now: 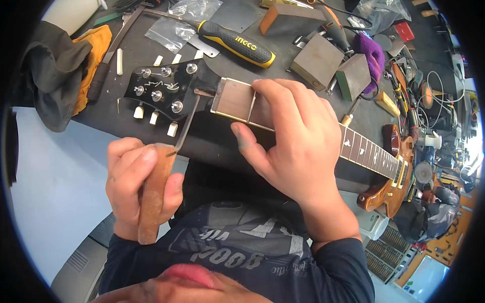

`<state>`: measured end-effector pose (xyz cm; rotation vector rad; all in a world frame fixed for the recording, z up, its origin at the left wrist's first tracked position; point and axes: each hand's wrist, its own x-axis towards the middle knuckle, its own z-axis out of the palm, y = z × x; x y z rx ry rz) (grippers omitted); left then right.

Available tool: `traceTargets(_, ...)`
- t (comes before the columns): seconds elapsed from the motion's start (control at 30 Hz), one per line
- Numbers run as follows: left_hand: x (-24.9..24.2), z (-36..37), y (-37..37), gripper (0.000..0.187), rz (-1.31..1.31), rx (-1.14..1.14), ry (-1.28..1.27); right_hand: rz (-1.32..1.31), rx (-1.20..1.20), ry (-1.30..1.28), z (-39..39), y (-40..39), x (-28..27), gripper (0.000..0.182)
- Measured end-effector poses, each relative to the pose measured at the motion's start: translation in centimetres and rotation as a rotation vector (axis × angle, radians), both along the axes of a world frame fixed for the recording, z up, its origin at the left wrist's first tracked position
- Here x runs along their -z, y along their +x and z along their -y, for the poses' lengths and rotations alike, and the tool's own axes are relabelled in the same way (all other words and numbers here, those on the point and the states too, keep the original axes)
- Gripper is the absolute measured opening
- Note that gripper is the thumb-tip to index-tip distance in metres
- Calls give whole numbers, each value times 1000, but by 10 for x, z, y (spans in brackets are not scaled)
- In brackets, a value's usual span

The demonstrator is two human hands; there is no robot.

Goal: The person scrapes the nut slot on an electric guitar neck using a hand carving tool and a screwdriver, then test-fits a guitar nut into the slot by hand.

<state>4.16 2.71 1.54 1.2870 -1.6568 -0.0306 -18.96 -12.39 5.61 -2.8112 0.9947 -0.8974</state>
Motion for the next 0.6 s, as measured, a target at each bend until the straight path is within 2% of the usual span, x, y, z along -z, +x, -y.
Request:
traceTargets(0.17, -8, 9, -7, 62, 74, 2, -53, -64, 12, -26, -1, 0, -1, 60)
traceTargets(0.6, -10, 31, -25, 56, 146, -60, -131, -80, 50, -74, -4, -1, 1, 60)
